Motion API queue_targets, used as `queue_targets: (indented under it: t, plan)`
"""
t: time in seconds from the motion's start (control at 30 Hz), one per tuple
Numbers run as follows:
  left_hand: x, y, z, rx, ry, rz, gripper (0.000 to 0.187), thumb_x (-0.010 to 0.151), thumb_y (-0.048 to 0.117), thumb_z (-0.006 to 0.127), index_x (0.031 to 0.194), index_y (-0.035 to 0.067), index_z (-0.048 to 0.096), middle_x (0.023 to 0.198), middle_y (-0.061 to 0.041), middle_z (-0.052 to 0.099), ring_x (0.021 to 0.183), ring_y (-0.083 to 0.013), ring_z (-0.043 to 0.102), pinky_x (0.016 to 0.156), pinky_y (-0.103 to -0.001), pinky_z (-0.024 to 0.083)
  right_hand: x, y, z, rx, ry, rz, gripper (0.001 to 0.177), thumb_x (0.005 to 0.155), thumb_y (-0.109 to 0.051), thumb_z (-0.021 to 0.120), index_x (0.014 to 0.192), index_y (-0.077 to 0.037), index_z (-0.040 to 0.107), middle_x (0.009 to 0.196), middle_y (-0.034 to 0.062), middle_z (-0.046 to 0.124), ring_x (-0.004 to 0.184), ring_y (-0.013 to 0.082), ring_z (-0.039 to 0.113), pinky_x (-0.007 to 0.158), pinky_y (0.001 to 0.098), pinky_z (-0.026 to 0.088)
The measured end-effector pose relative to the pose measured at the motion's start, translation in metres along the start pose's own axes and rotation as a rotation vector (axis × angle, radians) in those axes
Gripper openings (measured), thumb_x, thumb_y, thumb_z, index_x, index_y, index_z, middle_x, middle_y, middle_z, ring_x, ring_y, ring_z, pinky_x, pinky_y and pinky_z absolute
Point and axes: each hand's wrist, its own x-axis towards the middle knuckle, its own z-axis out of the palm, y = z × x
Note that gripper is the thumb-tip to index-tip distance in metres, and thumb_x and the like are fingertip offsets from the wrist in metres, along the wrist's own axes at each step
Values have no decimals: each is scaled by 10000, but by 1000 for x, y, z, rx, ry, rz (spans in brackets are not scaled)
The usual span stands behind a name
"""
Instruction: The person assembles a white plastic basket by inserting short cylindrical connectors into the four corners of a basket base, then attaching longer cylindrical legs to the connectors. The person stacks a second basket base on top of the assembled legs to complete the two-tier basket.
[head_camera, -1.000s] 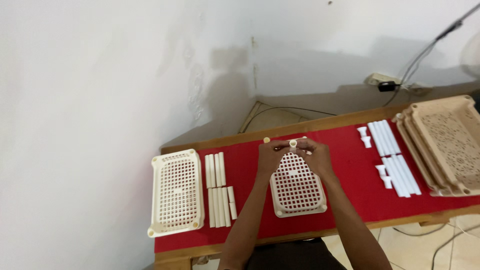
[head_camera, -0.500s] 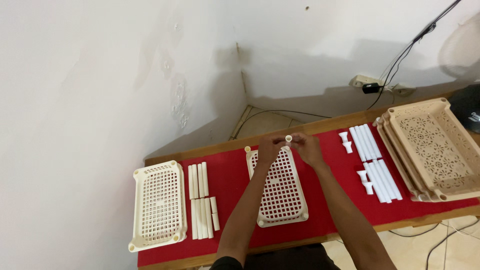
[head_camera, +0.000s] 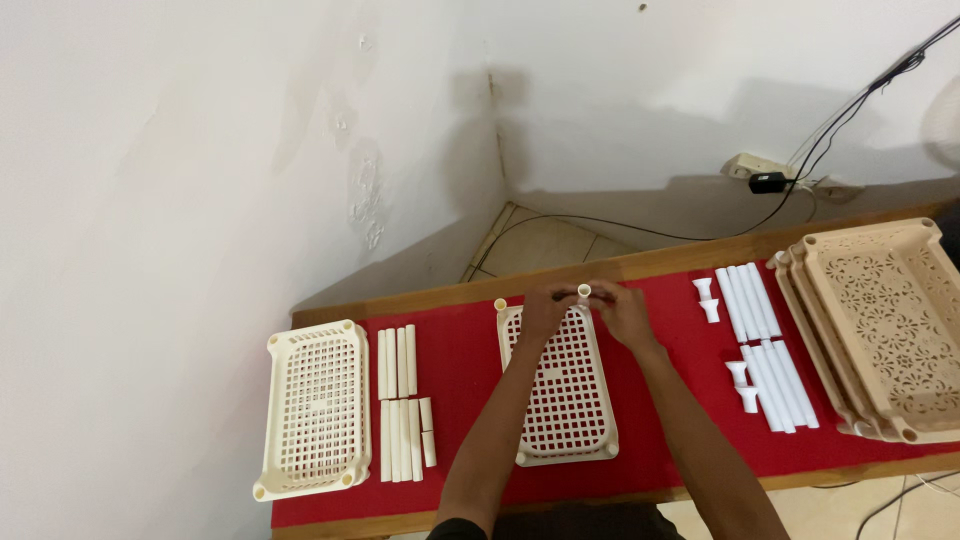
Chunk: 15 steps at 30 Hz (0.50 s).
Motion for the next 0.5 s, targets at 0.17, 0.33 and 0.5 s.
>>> queue_targets:
  t: [0.17, 0.33, 0.5]
  plan:
    - [2, -1, -2, 122, 3, 99, 229, 848, 150, 807, 1052, 47, 788, 926, -135, 787, 775, -236, 757, 734, -347, 586, -4, -7, -2, -95, 21, 15, 324, 879, -99, 798, 1188, -33, 725, 1077, 156, 779, 933, 246, 784, 785, 367, 632]
    - [3, -15, -1, 199, -28, 158, 165, 883, 144, 765, 977, 8, 770, 850, -184, 736, 750, -323, 705, 709, -418, 536, -3, 0, 3, -116, 29, -16, 297, 884, -42, 752, 1180, -27, 727, 1068, 158, 778, 940, 283, 776, 798, 378, 624]
    - [3, -26, -2, 201, -22, 275, 134, 860, 118, 746, 923, 0, 757, 856, -186, 732, 801, -352, 703, 753, -442, 538, -10, 2, 10, -65, 94, -76, 272, 887, -44, 763, 1156, -23, 720, 1053, 168, 777, 947, 288, 783, 807, 376, 623]
